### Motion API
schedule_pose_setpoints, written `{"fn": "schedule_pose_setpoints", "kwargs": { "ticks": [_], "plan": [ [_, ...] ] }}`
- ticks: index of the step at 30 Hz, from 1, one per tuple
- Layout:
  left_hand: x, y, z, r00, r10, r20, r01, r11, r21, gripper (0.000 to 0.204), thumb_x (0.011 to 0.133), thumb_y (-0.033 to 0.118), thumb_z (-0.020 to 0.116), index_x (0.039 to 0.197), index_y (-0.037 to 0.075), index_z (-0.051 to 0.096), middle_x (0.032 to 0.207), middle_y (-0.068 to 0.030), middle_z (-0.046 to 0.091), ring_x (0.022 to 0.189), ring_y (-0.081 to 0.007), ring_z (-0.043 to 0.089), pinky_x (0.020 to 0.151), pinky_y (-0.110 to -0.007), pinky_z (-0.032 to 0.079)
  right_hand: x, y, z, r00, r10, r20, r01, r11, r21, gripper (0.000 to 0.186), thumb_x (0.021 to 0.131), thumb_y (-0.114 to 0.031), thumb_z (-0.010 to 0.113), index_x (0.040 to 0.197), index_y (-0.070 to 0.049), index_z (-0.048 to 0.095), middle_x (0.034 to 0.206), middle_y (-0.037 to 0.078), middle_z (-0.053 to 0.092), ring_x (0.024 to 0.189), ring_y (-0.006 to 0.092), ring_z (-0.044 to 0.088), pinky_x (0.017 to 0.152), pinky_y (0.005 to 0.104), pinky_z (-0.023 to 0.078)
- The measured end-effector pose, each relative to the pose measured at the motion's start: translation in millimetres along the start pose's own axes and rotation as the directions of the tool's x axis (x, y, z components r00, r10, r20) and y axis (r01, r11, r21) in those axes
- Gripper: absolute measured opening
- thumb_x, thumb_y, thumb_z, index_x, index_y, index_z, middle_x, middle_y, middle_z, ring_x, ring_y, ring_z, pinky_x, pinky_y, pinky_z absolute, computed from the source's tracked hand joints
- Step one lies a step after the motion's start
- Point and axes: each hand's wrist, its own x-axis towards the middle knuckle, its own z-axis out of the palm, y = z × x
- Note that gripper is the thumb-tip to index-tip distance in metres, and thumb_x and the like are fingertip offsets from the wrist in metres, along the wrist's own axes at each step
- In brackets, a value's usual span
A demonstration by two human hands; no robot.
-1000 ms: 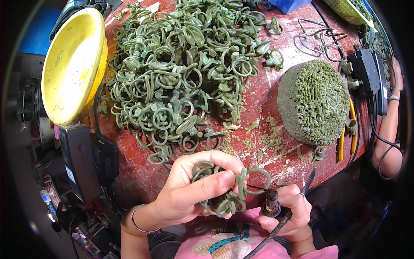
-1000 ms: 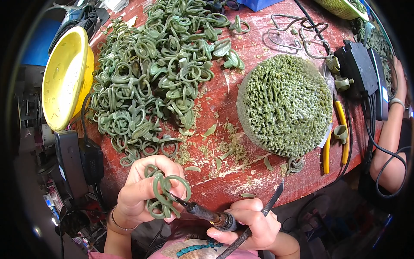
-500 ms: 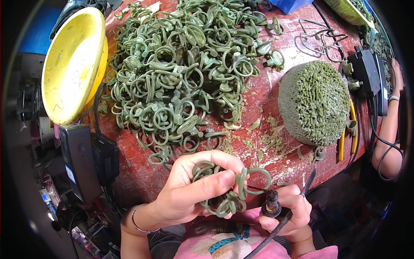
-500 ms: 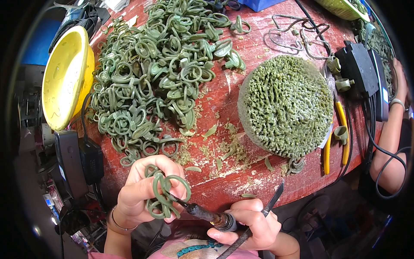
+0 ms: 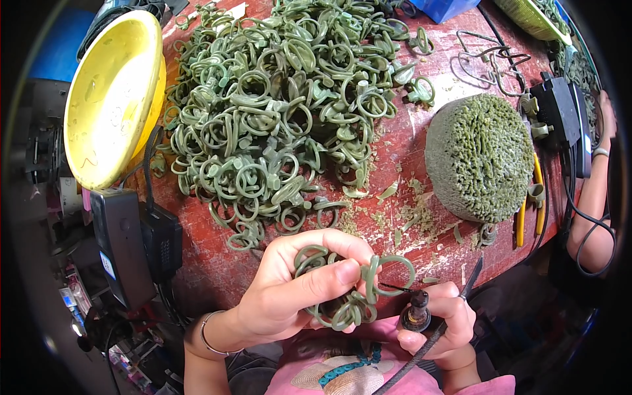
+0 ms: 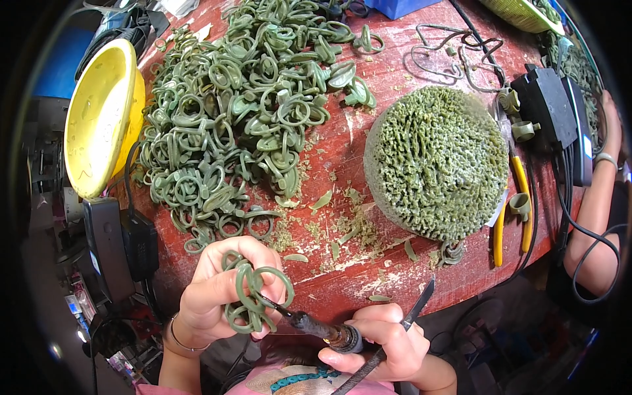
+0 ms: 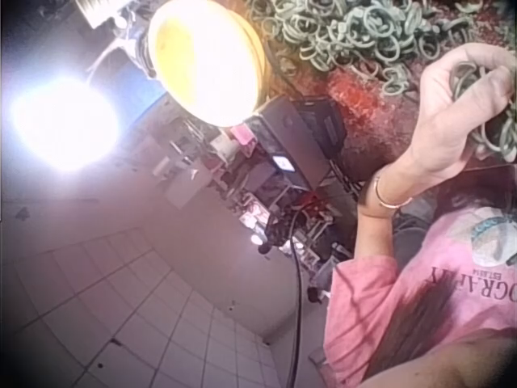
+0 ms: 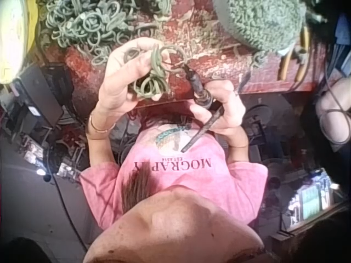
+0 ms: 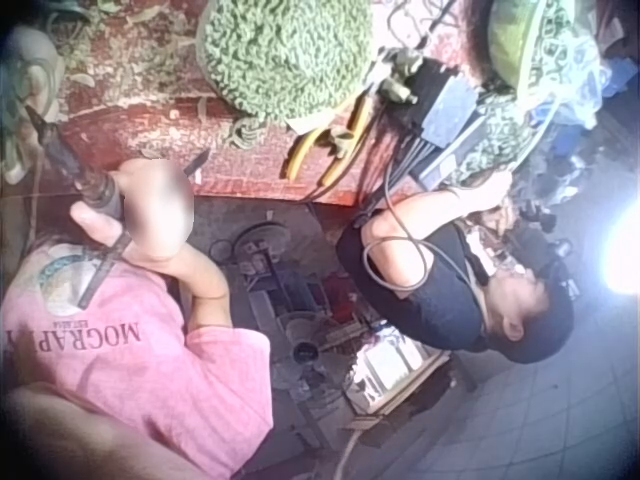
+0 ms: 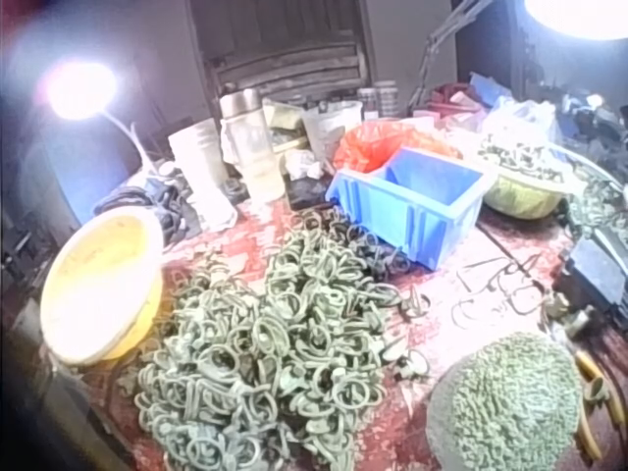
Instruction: The recorder uses a small manual carving tool to refine and shape green wax ring or jewelry molds at a workshop table.
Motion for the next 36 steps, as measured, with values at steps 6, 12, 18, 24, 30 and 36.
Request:
{"fn": "schedule_pose_setpoints", "kwargs": {
  "ticks": [6,12,18,24,30,36],
  "plan": [
    [-0.7,0.4,1.0,1.000,-0.018,-0.014,0.017,1.000,-0.019,0.017,0.085,0.009,0.053,0.097,-0.003,0.053,0.083,-0.0077,0.057,0.073,-0.0101,0.055,0.062,-0.023,0.047,0.8,0.1,-0.1,1.000,-0.009,-0.010,0.009,1.000,0.003,0.040,0.058,-0.014,0.081,0.083,0.001,0.053,0.071,0.010,0.055,0.056,0.0193,0.058,0.050,0.0274,0.047],
    [0.1,0.0,0.1,1.000,-0.019,-0.003,0.019,0.999,-0.026,0.017,0.085,0.008,0.053,0.098,-0.003,0.053,0.083,-0.0080,0.057,0.073,-0.0105,0.056,0.062,-0.023,0.047,1.3,-0.5,0.2,1.000,-0.001,-0.009,0.001,1.000,-0.007,0.040,0.059,-0.015,0.081,0.083,0.001,0.054,0.071,0.010,0.056,0.056,0.0184,0.058,0.049,0.0267,0.047],
    [0.5,-3.0,5.6,0.991,0.036,-0.129,-0.031,0.998,0.047,0.025,0.079,0.015,0.060,0.089,-0.006,0.050,0.077,-0.0162,0.055,0.063,-0.0209,0.059,0.049,-0.030,0.053,0.9,0.6,0.0,1.000,-0.015,-0.016,0.015,1.000,-0.003,0.039,0.061,-0.015,0.080,0.084,0.001,0.054,0.072,0.010,0.056,0.056,0.0187,0.058,0.050,0.0266,0.048],
    [-1.3,-2.7,9.9,0.946,0.232,-0.227,-0.173,0.952,0.251,0.020,0.082,0.013,0.056,0.091,-0.004,0.049,0.076,-0.0151,0.057,0.059,-0.0201,0.061,0.044,-0.029,0.052,-9.6,6.9,7.1,0.992,0.012,-0.125,-0.008,0.999,0.032,0.037,0.064,-0.016,0.077,0.083,0.002,0.051,0.072,0.011,0.056,0.058,0.0192,0.058,0.051,0.0263,0.047],
    [-5.0,1.2,9.7,0.935,0.227,-0.271,-0.133,0.936,0.326,0.015,0.082,0.009,0.060,0.094,0.000,0.058,0.079,-0.0059,0.063,0.056,-0.0023,0.053,0.044,-0.016,0.039,-18.5,11.2,8.6,0.976,0.097,-0.197,-0.091,0.995,0.039,0.037,0.067,-0.018,0.076,0.081,0.002,0.049,0.072,0.011,0.058,0.061,0.0187,0.057,0.052,0.0253,0.046],
    [-3.9,0.7,9.1,0.923,0.288,-0.255,-0.148,0.878,0.456,0.014,0.080,0.006,0.056,0.090,-0.004,0.053,0.075,-0.0148,0.061,0.060,-0.0159,0.061,0.046,-0.026,0.052,-17.8,13.4,9.4,0.981,0.034,-0.192,-0.025,0.999,0.049,0.035,0.066,-0.016,0.075,0.081,0.003,0.049,0.072,0.011,0.058,0.061,0.0186,0.057,0.053,0.0253,0.046]
  ]
}}
